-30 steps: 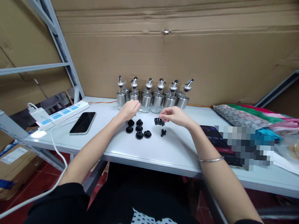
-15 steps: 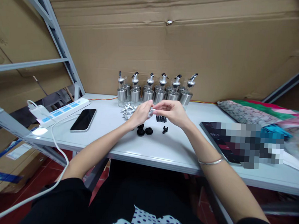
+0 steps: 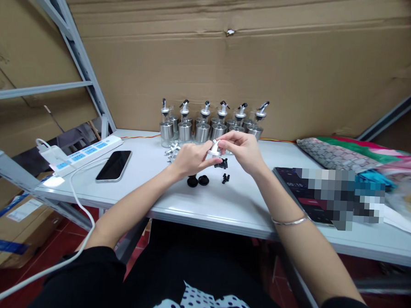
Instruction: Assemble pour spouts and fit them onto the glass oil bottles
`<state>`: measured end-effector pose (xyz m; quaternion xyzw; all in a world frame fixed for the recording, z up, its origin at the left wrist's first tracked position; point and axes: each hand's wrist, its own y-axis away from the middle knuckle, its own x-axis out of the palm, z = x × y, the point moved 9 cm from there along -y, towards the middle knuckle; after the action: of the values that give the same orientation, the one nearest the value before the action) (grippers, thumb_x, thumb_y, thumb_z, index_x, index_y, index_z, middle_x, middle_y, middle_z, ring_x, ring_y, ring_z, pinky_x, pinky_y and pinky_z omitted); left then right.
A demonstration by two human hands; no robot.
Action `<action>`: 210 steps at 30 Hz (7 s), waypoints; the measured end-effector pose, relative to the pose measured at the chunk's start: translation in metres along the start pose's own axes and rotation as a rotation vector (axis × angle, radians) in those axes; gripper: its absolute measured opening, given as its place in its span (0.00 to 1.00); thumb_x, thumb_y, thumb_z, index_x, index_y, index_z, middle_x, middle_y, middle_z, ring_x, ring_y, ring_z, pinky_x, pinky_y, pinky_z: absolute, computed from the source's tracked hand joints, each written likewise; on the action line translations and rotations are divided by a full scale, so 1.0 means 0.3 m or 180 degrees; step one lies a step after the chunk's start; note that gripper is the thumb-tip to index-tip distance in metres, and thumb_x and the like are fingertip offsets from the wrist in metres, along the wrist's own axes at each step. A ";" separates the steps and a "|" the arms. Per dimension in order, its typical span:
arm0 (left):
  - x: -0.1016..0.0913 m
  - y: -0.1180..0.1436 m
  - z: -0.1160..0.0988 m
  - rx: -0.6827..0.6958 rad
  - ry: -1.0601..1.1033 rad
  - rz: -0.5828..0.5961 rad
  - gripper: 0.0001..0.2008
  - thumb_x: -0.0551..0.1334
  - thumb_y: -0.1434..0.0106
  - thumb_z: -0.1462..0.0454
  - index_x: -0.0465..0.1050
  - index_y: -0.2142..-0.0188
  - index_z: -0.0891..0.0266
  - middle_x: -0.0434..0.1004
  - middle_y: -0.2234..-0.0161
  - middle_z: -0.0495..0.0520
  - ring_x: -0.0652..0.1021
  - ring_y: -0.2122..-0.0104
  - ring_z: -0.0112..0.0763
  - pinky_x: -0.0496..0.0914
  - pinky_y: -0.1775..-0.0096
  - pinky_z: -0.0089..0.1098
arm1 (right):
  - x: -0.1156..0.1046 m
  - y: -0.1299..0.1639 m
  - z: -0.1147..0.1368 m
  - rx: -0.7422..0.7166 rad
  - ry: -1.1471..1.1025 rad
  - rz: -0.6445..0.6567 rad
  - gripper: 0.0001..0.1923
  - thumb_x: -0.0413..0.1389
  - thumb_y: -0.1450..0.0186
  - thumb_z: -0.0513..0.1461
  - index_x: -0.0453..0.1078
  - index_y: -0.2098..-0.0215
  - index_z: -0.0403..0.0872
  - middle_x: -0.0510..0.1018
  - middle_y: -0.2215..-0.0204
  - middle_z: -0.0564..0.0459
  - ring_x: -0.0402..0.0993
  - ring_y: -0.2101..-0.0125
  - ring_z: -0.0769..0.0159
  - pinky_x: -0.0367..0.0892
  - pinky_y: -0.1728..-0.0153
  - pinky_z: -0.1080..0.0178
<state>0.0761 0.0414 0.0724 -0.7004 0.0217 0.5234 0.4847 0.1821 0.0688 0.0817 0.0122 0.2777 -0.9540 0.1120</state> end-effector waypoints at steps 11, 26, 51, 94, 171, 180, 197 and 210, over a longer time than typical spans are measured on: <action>-0.032 0.006 -0.020 0.0481 -0.0251 -0.0511 0.36 0.39 0.39 0.36 0.69 0.69 0.63 0.72 0.83 0.48 0.73 0.83 0.29 0.57 0.78 0.27 | -0.005 -0.004 -0.019 0.0062 -0.0088 0.0011 0.16 0.67 0.51 0.48 0.75 0.74 0.45 0.73 0.82 0.57 0.66 0.80 0.73 0.64 0.75 0.66; -0.052 0.016 -0.061 0.0934 0.0022 -0.0626 0.29 0.44 0.35 0.41 0.65 0.72 0.63 0.71 0.82 0.46 0.72 0.83 0.25 0.58 0.78 0.27 | -0.018 -0.001 -0.019 0.0125 0.0141 0.0215 0.14 0.67 0.51 0.47 0.74 0.76 0.45 0.72 0.84 0.57 0.65 0.81 0.72 0.63 0.76 0.66; -0.029 0.017 -0.053 0.0985 -0.0105 -0.0552 0.30 0.43 0.37 0.40 0.61 0.77 0.62 0.67 0.85 0.46 0.70 0.84 0.26 0.57 0.78 0.27 | -0.026 0.070 -0.269 0.1571 0.1970 0.1853 0.08 0.61 0.51 0.41 0.75 0.77 0.44 0.75 0.81 0.55 0.67 0.75 0.68 0.61 0.70 0.64; -0.012 0.013 -0.054 0.0974 -0.0136 -0.0334 0.30 0.44 0.37 0.40 0.63 0.76 0.62 0.67 0.85 0.47 0.71 0.84 0.27 0.57 0.78 0.27 | -0.023 0.013 -0.128 0.1030 -0.0788 0.0503 0.18 0.66 0.51 0.49 0.70 0.70 0.46 0.69 0.79 0.58 0.66 0.76 0.72 0.66 0.68 0.62; 0.014 0.007 -0.029 0.0682 0.0221 0.0039 0.25 0.51 0.37 0.42 0.67 0.65 0.63 0.74 0.79 0.48 0.74 0.79 0.28 0.58 0.76 0.26 | 0.108 0.058 -0.128 0.1363 -0.1686 0.1124 0.16 0.60 0.41 0.52 0.72 0.70 0.47 0.73 0.75 0.55 0.70 0.74 0.67 0.66 0.72 0.63; 0.141 0.041 -0.022 0.0366 0.0183 0.1558 0.15 0.64 0.42 0.52 0.70 0.73 0.63 0.73 0.80 0.48 0.73 0.78 0.29 0.54 0.76 0.26 | 0.007 0.014 -0.159 0.1379 -0.2231 0.0216 0.16 0.56 0.37 0.50 0.67 0.75 0.48 0.73 0.73 0.57 0.70 0.70 0.69 0.67 0.66 0.63; -0.017 -0.002 0.079 -0.0303 0.0779 -0.0345 0.12 0.58 0.36 0.58 0.68 0.71 0.64 0.71 0.77 0.47 0.68 0.79 0.22 0.61 0.74 0.24 | 0.044 0.030 -0.143 0.1452 -0.2049 0.0496 0.16 0.56 0.38 0.51 0.68 0.73 0.48 0.70 0.74 0.56 0.69 0.69 0.67 0.70 0.60 0.58; 0.009 0.001 0.046 -0.0344 0.1376 -0.0288 0.08 0.55 0.34 0.59 0.63 0.66 0.61 0.67 0.80 0.42 0.67 0.81 0.20 0.61 0.75 0.21 | 0.054 0.034 -0.135 0.1393 -0.1865 0.0620 0.18 0.55 0.38 0.52 0.67 0.74 0.48 0.70 0.74 0.55 0.71 0.70 0.67 0.70 0.63 0.60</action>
<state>0.0674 0.0522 0.0706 -0.8215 0.0656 0.3393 0.4535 0.1669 0.0786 0.0406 -0.2113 0.0211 -0.9387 0.2717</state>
